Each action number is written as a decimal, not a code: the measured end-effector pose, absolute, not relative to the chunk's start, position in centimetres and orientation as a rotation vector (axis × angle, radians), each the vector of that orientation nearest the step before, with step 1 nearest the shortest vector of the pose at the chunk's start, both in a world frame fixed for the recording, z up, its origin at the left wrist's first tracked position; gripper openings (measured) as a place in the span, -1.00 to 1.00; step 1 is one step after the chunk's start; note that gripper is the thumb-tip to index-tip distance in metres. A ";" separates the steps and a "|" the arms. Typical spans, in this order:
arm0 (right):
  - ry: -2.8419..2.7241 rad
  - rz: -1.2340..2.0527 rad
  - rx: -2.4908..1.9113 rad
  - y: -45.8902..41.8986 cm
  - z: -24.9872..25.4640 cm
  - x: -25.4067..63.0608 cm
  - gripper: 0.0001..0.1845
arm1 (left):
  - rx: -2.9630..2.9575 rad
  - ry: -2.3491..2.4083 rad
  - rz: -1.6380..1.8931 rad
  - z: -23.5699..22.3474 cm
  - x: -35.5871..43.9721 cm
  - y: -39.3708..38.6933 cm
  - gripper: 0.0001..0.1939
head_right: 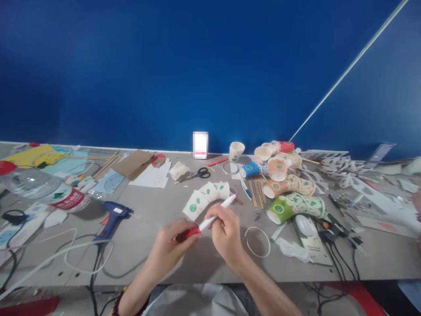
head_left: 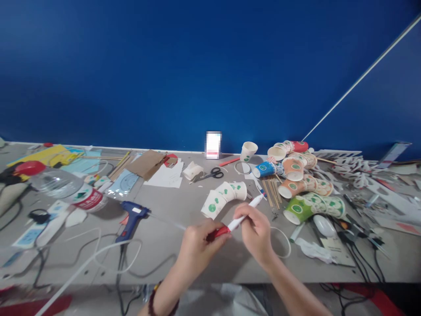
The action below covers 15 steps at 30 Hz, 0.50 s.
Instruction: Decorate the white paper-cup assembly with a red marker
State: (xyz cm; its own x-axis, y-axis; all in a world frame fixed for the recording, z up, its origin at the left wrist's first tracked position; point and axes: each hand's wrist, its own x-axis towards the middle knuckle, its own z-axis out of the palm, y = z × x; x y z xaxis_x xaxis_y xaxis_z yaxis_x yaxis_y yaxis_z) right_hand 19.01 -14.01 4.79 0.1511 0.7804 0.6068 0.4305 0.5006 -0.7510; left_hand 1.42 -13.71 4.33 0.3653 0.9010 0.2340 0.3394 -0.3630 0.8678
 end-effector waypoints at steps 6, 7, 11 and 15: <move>-1.462 0.287 -1.151 -14.0 4.3 18.4 -0.63 | 1.895 1.105 0.965 3.9 1.6 -13.7 -0.74; -1.451 0.276 -1.147 -14.0 4.2 18.3 -0.62 | 1.911 1.111 0.972 3.9 1.7 -13.7 -0.74; -1.418 0.281 -1.098 -13.8 3.7 17.9 -0.61 | 2.006 1.144 1.024 3.9 1.8 -13.6 -0.72; -1.428 0.413 -1.128 -13.4 3.4 17.9 -0.64 | 2.084 1.160 1.052 4.0 1.9 -13.2 -0.67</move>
State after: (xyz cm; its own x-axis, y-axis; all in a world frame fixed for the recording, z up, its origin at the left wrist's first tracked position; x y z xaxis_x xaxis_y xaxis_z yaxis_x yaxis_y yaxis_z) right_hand 17.94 -13.35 3.35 0.1804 0.8090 0.5594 0.3853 0.4651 -0.7970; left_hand 1.87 -13.24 4.01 0.3287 0.8674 0.3735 0.4559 -0.4921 0.7416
